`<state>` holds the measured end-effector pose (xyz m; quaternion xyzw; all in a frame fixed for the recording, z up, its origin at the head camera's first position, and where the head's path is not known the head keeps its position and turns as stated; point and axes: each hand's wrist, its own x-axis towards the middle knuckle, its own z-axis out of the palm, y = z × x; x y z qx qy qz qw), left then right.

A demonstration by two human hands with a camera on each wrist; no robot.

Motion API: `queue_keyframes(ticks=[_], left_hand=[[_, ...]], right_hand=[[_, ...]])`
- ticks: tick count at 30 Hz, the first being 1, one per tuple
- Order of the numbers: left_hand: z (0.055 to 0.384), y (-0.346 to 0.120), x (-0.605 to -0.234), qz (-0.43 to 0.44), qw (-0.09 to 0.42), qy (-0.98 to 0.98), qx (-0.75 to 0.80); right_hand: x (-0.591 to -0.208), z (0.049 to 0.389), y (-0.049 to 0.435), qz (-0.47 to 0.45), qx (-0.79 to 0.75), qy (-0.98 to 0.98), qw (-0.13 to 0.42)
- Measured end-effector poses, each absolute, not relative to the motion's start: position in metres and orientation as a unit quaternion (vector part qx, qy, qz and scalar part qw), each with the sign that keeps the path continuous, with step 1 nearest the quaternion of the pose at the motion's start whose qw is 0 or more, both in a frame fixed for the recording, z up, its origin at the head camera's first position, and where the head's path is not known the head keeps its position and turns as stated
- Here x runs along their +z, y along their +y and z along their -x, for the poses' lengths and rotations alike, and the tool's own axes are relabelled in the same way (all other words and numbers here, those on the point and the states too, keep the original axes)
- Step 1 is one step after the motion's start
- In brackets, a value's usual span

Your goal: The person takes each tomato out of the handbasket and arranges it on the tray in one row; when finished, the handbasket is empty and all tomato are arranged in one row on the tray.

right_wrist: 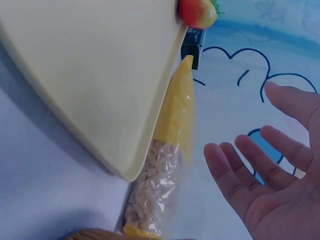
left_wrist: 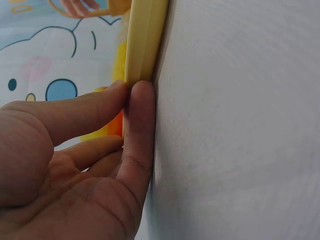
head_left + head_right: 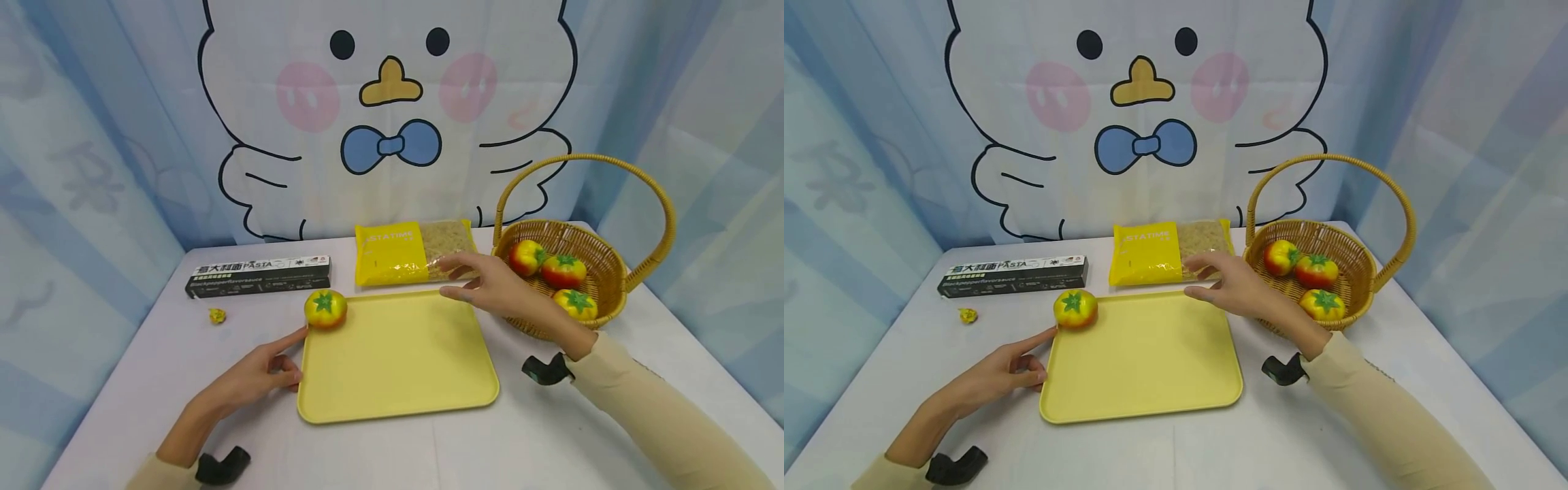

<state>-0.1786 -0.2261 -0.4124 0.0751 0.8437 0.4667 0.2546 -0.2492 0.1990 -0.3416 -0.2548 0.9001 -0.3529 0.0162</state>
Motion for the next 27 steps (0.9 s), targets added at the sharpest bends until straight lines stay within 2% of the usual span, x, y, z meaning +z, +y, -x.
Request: queue_keyframes(ticks=[5, 13, 27], left_hand=[[0.179, -0.225, -0.414, -0.07, 0.255, 0.844, 0.467], [0.179, -0.226, -0.413, -0.062, 0.255, 0.844, 0.468], [0.179, -0.226, -0.414, -0.063, 0.253, 0.846, 0.466]], right_hand=[[-0.337, 0.247, 0.221, 0.227, -0.341, 0.912, 0.018], [-0.327, 0.238, 0.25, 0.218, -0.309, 0.925, -0.021], [-0.326, 0.225, 0.303, 0.179, -0.264, 0.947, -0.041]])
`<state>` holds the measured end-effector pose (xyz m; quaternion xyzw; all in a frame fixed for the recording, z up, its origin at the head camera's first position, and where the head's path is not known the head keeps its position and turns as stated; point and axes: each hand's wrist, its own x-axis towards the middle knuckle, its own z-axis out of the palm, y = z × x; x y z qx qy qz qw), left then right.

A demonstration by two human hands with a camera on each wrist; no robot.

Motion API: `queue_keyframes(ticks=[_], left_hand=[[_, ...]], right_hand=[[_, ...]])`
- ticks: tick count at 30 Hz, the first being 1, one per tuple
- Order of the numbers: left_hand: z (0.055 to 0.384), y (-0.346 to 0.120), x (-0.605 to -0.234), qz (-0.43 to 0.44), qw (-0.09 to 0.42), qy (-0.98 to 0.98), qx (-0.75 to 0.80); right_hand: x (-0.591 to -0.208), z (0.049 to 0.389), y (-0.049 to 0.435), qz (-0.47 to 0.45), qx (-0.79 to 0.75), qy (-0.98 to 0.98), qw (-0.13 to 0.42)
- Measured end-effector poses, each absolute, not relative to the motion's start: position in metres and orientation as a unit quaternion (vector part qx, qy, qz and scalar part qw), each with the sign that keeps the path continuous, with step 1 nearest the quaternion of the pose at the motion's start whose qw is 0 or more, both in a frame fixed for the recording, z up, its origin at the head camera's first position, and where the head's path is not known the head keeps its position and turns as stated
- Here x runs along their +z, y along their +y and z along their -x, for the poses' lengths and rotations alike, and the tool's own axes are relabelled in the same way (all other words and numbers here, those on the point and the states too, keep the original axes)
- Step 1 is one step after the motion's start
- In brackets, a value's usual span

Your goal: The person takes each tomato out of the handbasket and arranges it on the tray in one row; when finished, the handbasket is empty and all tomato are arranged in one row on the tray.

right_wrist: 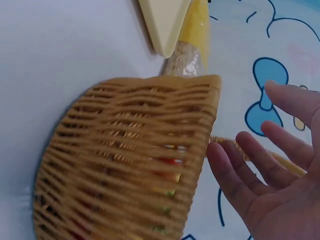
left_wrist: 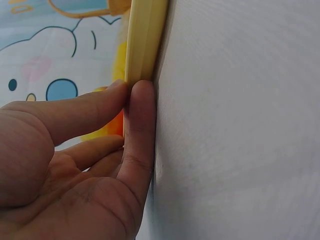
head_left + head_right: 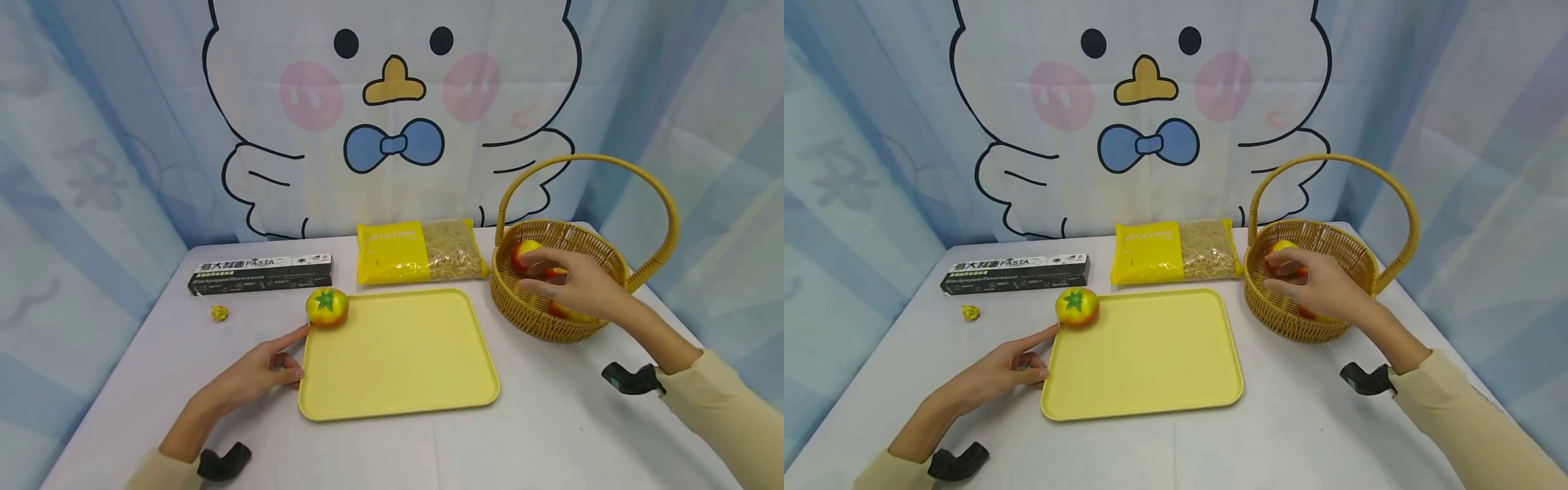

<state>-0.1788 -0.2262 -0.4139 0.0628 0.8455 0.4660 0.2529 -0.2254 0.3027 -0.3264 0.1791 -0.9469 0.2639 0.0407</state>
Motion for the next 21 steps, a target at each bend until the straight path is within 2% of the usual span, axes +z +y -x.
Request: queue_keyframes(ticks=[21], left_hand=[[0.179, -0.225, -0.413, -0.057, 0.256, 0.848, 0.46]], right_hand=[[-0.328, 0.227, 0.355, -0.179, 0.236, -0.954, 0.035]])
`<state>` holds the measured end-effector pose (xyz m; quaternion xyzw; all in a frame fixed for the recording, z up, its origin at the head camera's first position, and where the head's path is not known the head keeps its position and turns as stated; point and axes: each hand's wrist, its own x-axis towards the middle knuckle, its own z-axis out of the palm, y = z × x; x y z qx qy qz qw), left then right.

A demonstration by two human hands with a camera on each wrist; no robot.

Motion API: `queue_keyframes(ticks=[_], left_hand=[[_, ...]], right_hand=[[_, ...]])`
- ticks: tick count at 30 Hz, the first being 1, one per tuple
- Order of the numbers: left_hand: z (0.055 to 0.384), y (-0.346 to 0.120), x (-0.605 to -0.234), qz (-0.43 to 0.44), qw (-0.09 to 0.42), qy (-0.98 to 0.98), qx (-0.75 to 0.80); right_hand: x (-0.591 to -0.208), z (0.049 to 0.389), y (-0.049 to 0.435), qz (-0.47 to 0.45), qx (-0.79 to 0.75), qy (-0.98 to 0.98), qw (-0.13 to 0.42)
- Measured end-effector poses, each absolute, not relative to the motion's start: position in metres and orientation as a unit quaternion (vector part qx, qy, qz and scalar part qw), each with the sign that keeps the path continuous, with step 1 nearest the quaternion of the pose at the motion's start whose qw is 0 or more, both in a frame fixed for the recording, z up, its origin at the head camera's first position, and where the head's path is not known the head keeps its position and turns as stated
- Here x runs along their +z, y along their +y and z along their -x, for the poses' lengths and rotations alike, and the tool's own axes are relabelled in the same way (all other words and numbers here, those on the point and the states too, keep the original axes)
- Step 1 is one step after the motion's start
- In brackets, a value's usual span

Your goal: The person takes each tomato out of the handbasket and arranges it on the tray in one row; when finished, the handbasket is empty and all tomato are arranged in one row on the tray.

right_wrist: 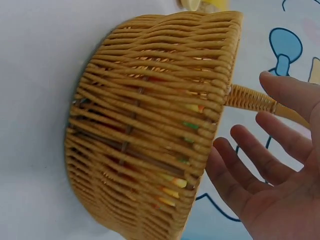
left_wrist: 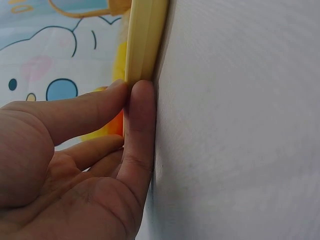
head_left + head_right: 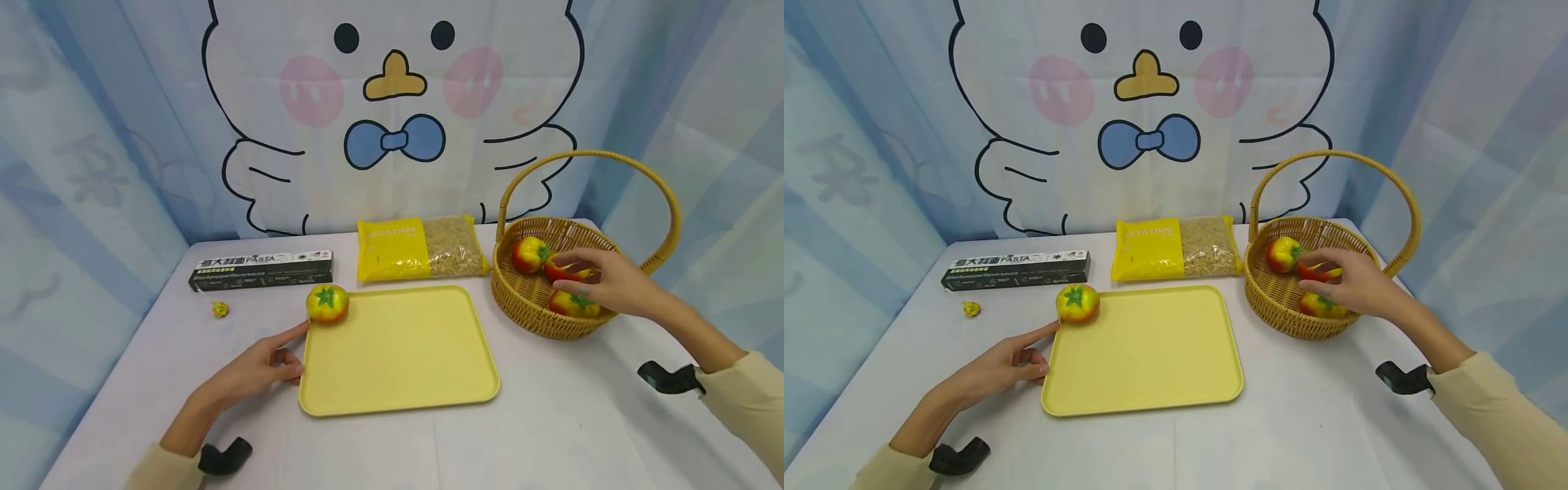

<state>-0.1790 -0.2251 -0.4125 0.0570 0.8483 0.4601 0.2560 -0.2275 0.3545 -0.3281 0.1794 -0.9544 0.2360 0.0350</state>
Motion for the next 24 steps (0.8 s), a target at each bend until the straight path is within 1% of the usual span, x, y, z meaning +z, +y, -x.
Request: queue_keyframes(ticks=[9, 14, 24], left_hand=[[0.179, -0.226, -0.411, -0.06, 0.256, 0.848, 0.46], [0.179, -0.225, -0.411, -0.056, 0.255, 0.849, 0.46], [0.178, -0.226, -0.411, -0.067, 0.257, 0.845, 0.464]], right_hand=[[-0.33, 0.23, 0.367, -0.184, 0.21, -0.96, -0.007], [-0.332, 0.232, 0.376, -0.199, 0.202, -0.959, -0.018], [-0.336, 0.238, 0.388, -0.2, 0.201, -0.956, -0.073]])
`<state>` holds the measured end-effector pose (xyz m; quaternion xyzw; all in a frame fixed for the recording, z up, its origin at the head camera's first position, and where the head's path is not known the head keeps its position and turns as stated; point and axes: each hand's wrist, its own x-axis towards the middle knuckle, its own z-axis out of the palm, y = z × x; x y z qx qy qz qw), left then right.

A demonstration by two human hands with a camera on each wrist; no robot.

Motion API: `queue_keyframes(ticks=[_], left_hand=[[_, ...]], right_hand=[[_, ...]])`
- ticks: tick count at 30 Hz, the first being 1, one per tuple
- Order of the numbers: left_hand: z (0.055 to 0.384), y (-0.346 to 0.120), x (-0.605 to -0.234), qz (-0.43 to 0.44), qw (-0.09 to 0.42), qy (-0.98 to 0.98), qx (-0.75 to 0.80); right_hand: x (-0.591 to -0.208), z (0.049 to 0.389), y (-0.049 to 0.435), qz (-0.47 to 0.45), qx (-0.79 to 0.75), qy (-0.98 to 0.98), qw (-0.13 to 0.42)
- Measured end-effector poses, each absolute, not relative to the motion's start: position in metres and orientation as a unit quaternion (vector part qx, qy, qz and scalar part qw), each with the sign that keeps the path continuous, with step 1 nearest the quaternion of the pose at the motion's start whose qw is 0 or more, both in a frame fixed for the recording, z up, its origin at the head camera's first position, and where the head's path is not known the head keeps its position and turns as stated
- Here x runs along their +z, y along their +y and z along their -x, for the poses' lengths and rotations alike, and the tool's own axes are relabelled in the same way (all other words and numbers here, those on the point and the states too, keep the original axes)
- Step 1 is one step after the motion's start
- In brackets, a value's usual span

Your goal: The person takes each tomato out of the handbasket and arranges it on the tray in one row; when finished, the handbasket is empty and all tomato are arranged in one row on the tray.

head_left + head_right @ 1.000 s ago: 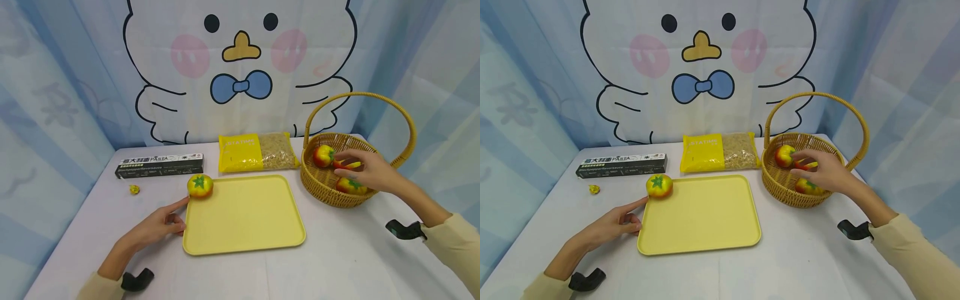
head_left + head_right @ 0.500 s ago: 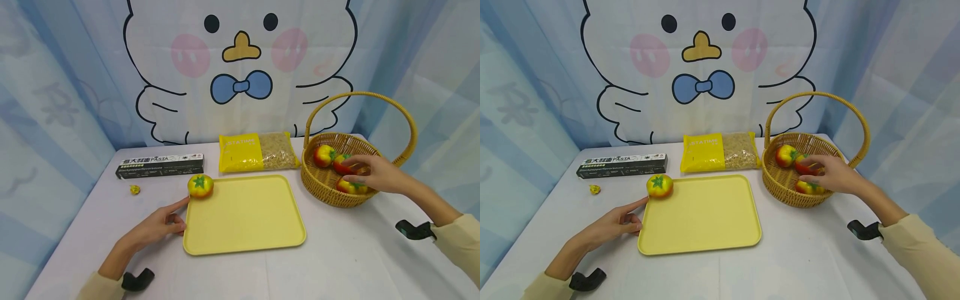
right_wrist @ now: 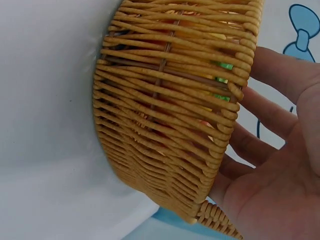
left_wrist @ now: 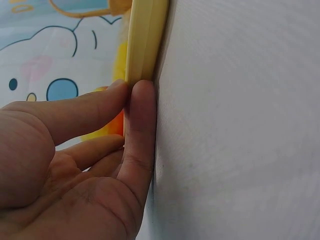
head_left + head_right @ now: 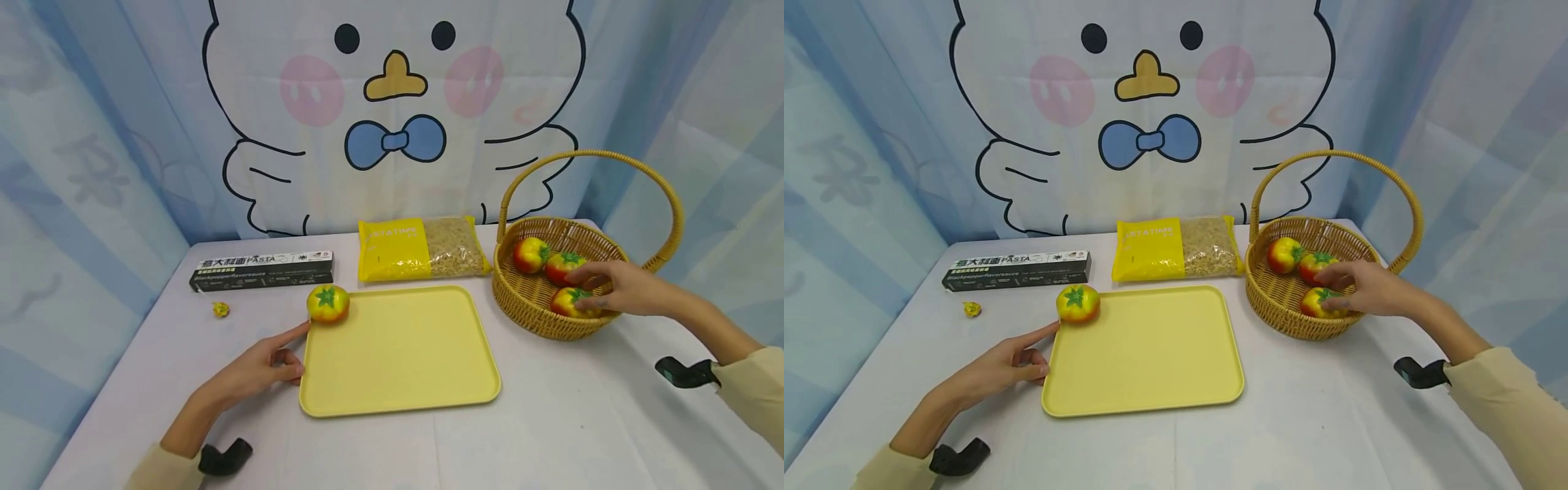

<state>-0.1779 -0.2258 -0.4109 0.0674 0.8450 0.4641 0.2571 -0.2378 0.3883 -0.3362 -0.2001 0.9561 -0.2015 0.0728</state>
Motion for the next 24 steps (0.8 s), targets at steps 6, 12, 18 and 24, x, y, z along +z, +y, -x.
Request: queue_keyframes(ticks=[6, 12, 18, 24], left_hand=[[0.1781, -0.2249, -0.4119, -0.06, 0.256, 0.843, 0.468], [0.1783, -0.2254, -0.4122, -0.054, 0.255, 0.847, 0.464], [0.178, -0.2258, -0.4123, -0.051, 0.255, 0.849, 0.461], [0.1781, -0.2244, -0.4115, -0.055, 0.256, 0.848, 0.461]], right_hand=[[-0.3362, 0.2393, 0.3905, 0.202, -0.196, 0.956, 0.086], [-0.3366, 0.2412, 0.3894, 0.207, -0.189, 0.954, 0.11], [-0.3393, 0.2431, 0.387, 0.211, -0.199, 0.949, 0.125], [-0.3408, 0.2436, 0.385, 0.212, -0.179, 0.954, 0.113]])
